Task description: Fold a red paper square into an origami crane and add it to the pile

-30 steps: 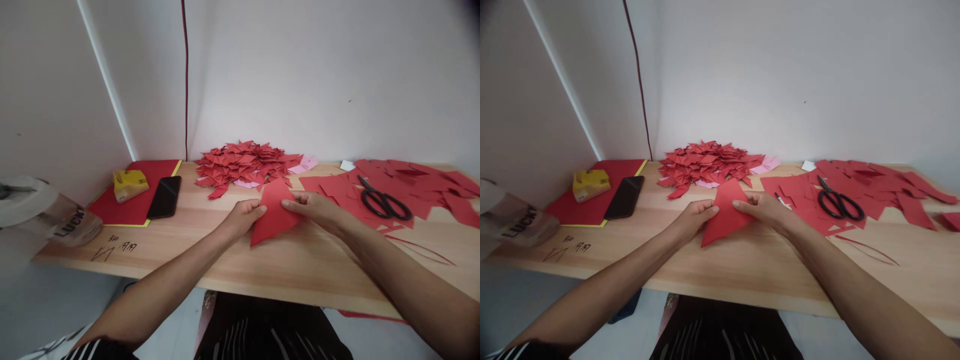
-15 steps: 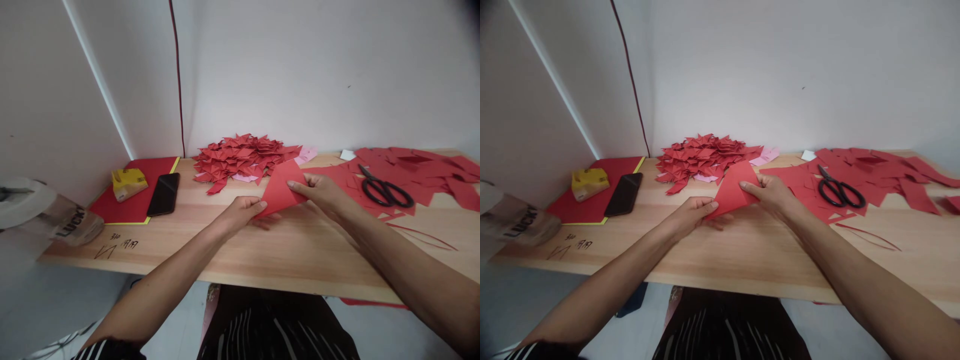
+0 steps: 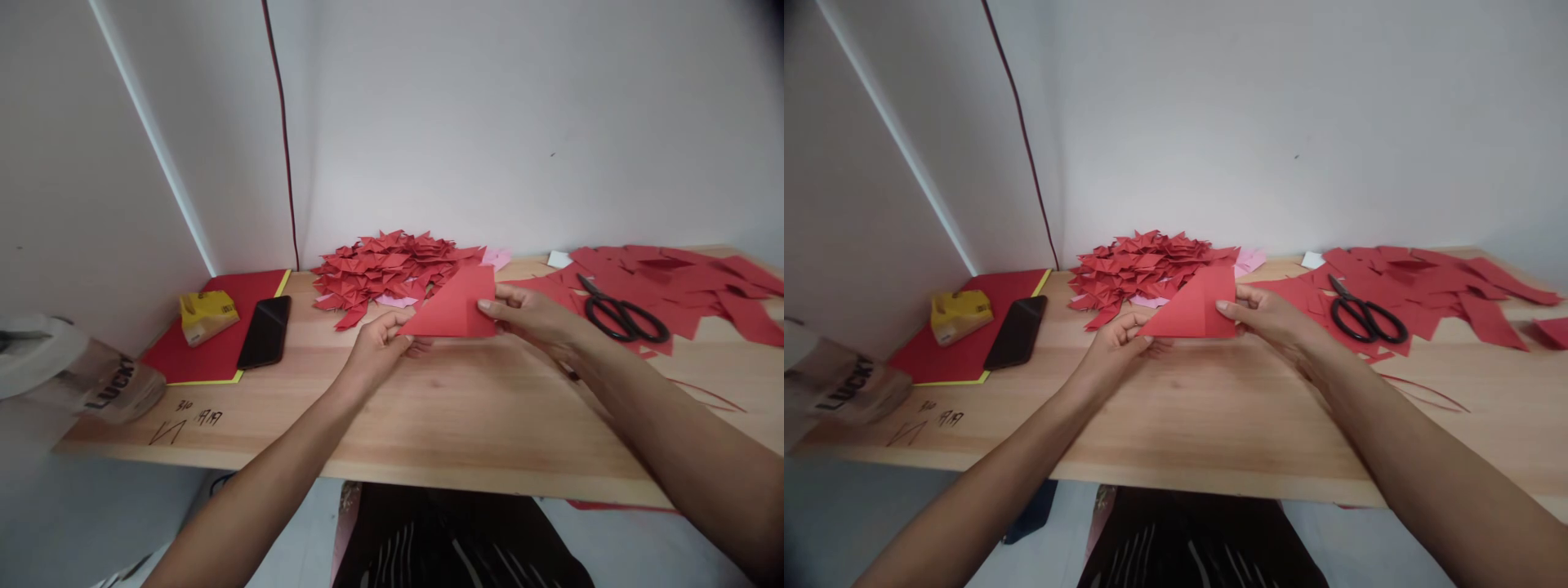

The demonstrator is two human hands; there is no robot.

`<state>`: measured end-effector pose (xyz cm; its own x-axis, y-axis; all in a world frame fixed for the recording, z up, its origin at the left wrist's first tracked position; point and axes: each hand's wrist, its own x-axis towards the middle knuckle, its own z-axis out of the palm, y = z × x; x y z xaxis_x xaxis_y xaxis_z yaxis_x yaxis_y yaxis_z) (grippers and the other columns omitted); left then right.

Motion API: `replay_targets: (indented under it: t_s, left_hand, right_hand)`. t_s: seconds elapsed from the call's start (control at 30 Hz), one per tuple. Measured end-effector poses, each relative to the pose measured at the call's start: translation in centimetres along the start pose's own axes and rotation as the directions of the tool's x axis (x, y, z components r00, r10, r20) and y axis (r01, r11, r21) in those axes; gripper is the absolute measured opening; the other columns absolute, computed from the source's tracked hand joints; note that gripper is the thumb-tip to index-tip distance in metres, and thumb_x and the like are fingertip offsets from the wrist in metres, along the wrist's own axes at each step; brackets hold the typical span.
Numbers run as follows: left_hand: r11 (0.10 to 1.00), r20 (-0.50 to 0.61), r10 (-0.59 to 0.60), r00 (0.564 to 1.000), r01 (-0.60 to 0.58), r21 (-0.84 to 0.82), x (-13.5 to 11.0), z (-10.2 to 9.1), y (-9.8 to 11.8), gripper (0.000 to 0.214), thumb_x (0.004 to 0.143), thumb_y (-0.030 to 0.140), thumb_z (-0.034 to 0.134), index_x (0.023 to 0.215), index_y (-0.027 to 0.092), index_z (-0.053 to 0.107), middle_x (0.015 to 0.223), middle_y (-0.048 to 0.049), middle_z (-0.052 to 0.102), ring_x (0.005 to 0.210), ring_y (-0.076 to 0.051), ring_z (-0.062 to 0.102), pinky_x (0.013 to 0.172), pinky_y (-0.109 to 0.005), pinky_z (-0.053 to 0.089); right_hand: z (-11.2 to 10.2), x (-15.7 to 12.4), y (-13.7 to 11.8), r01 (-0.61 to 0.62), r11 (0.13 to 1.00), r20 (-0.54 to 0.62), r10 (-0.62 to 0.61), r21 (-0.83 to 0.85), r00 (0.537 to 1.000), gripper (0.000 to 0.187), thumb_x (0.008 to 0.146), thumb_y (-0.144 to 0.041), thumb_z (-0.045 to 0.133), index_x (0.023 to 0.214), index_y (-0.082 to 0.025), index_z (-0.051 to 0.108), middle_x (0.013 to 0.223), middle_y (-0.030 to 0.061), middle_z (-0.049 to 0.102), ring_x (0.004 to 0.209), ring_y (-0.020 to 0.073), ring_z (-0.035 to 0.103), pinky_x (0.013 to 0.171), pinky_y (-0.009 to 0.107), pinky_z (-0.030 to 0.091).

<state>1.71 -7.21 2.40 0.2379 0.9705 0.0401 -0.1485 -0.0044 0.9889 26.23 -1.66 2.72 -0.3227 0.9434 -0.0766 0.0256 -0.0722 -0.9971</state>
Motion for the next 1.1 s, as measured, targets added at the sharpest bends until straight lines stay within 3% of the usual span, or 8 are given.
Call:
replay_targets:
  t_s: [0.07,0.17,0.4,0.57,0.7,0.83,1.0,1.1]
  left_hand:
    - [0.998,0.010,0.003,1.000,-0.004,0.066,-0.2,0.1,0.4,0.012,0.077,0.018,0.063,0.087,0.012,0.062,0.077,-0.0058,0.070,0.071,-0.014,0.067,0.069,-0.026,0.052]
    - [0.993,0.038,-0.005,0.999,0.000,0.119,-0.4,0.3,0.6,0.008,0.078,0.016,0.061,0.082,0.011,0.065,0.074,-0.0044,0.067,0.067,-0.011,0.063,0.067,-0.023,0.050]
    - [0.980,-0.031,0.015,0.999,-0.009,0.200,-0.1,0.0,0.5,0.012,0.077,0.016,0.057,0.079,0.012,0.068,0.070,-0.0031,0.066,0.063,-0.010,0.060,0.060,-0.020,0.045]
    - [0.975,-0.123,0.036,0.992,-0.008,0.222,0.0,0.0,0.8,0.012,0.076,0.020,0.061,0.071,0.013,0.070,0.070,-0.0037,0.067,0.064,-0.010,0.059,0.060,-0.021,0.045]
    - [0.996,-0.165,0.007,0.986,0.007,0.084,0.0,-0.1,0.7,0.013,0.075,0.024,0.066,0.075,0.012,0.071,0.071,-0.0057,0.070,0.066,-0.012,0.063,0.061,-0.022,0.046]
    - [0.999,-0.167,-0.036,0.985,0.032,-0.027,0.0,-0.4,0.2,0.014,0.073,0.025,0.067,0.075,0.012,0.071,0.071,-0.0064,0.070,0.063,-0.012,0.062,0.059,-0.022,0.044]
    - [0.994,-0.102,-0.078,0.992,0.069,-0.085,0.0,-0.4,0.0,0.016,0.074,0.027,0.066,0.076,0.012,0.070,0.071,-0.0065,0.069,0.064,-0.012,0.062,0.060,-0.022,0.042]
    - [0.993,-0.085,-0.080,0.993,0.073,-0.089,0.0,-0.3,0.1,0.017,0.076,0.027,0.063,0.075,0.012,0.069,0.069,-0.0069,0.069,0.064,-0.012,0.062,0.059,-0.021,0.042]
  right_hand:
    - [-0.9,0.2,-0.3,0.050,0.997,-0.058,-0.054,-0.063,0.997,0.044,0.072,-0.047,0.077,0.110,-0.026,0.068,0.094,0.0025,0.072,0.073,0.0154,0.065,0.058,0.025,0.051]
    - [-2.0,0.2,-0.7,0.071,0.985,-0.039,-0.078,-0.157,0.996,0.053,0.076,-0.046,0.074,0.125,-0.032,0.062,0.110,0.0032,0.070,0.087,0.0178,0.066,0.068,0.028,0.054]
    - [-2.6,-0.1,-1.0,0.157,0.923,0.096,-0.131,-0.350,0.987,0.041,0.079,-0.049,0.070,0.115,-0.029,0.071,0.107,0.0050,0.071,0.095,0.0213,0.065,0.079,0.033,0.054]
    - [-2.1,-0.4,-1.0,0.153,0.893,0.172,-0.086,-0.423,0.981,0.045,0.083,-0.051,0.064,0.123,-0.031,0.068,0.103,0.0032,0.073,0.094,0.0216,0.066,0.081,0.035,0.054]
    - [-1.7,-0.7,-1.3,0.248,0.794,0.254,-0.122,-0.555,0.959,0.055,0.085,-0.050,0.062,0.137,-0.033,0.056,0.119,0.0048,0.069,0.106,0.0263,0.065,0.087,0.039,0.055]
    - [-1.1,-0.8,-1.4,0.402,0.659,0.392,-0.174,-0.636,0.904,0.055,0.090,-0.038,0.055,0.144,-0.035,0.046,0.148,0.0015,0.049,0.130,0.0282,0.051,0.105,0.043,0.044]
    - [0.5,-0.8,-0.7,0.509,0.500,0.397,-0.321,-0.701,0.860,0.047,0.093,-0.033,0.047,0.140,-0.028,0.053,0.140,0.0056,0.057,0.123,0.0257,0.057,0.103,0.040,0.047]
    - [1.4,-1.0,-0.2,0.545,0.467,0.376,-0.410,-0.696,0.831,0.045,0.094,-0.028,0.045,0.138,-0.027,0.055,0.133,0.0058,0.063,0.120,0.0235,0.060,0.101,0.038,0.048]
